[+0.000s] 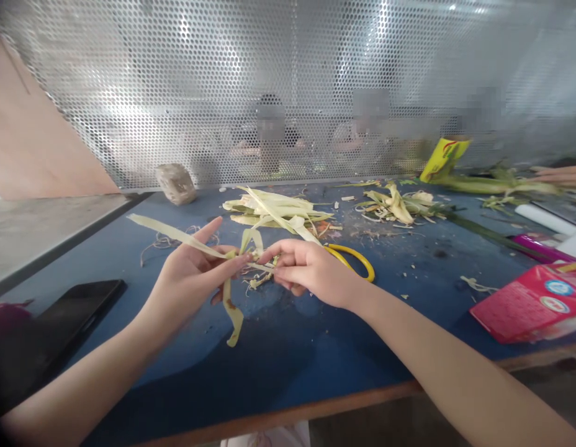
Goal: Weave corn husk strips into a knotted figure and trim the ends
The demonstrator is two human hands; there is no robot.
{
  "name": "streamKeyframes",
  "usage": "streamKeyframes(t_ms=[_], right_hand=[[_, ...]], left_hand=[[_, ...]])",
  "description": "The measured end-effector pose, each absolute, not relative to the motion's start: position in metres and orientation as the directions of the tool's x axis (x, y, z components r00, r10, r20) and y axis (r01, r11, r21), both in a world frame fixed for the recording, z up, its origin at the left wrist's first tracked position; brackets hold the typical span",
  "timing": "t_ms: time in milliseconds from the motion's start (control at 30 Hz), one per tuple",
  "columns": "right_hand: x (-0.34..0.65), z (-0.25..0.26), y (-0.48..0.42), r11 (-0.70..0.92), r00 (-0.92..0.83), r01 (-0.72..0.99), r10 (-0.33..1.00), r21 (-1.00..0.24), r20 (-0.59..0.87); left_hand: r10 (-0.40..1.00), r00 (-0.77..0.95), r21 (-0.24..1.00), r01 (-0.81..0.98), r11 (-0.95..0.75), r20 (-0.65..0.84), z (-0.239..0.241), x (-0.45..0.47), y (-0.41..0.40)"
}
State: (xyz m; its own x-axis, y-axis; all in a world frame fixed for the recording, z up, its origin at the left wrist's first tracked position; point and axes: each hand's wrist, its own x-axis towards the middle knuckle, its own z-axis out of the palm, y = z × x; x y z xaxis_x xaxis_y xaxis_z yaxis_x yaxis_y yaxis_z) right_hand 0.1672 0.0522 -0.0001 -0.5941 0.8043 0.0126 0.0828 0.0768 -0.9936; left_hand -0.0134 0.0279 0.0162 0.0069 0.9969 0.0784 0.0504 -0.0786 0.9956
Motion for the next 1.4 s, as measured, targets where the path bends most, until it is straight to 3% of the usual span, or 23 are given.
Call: streamKeyframes(t_ms=[100, 267, 467, 667, 967, 1233, 1400], right_hand=[[0.169, -0.002, 0.052, 0.074, -0.653, 0.129, 0.757, -0.989, -0.028], [0.162, -0.007, 0.047, 0.113, -0.758, 0.183, 0.649, -0.977, -0.067], [0.154, -0.009, 0.047, 0.111, -0.646, 0.008, 0.759, -0.994, 0.079], [0.148, -0.014, 0.048, -0.153, -0.683, -0.143, 0.731, -0.978, -0.015], [0.149, -0.013, 0.048, -0.073, -0.613, -0.177, 0.789, -0.982, 0.052], [0.149, -0.018, 0.048, -0.009, -0.639, -0.104, 0.767, -0.995, 0.06], [0.148, -0.021, 0.051, -0.005, -0.587, -0.148, 0.805, -0.989, 0.084]], left_hand=[[0.997, 0.017, 0.996, 0.037, -0.082, 0.081, 0.016, -0.014, 0.029], [0.983, 0.175, 0.999, 0.006, -0.047, 0.046, 0.012, -0.014, 0.028], [0.971, 0.235, 0.999, -0.025, -0.039, 0.044, 0.011, -0.016, 0.027], [0.968, 0.191, 0.978, 0.099, -0.182, 0.161, 0.005, -0.012, 0.027], [0.927, 0.344, 0.968, 0.142, -0.209, 0.15, 0.011, -0.019, 0.021], [0.966, 0.202, 0.966, 0.17, -0.197, 0.162, 0.011, -0.021, 0.031], [0.977, 0.162, 0.974, 0.159, -0.161, 0.136, 0.012, -0.02, 0.034]])
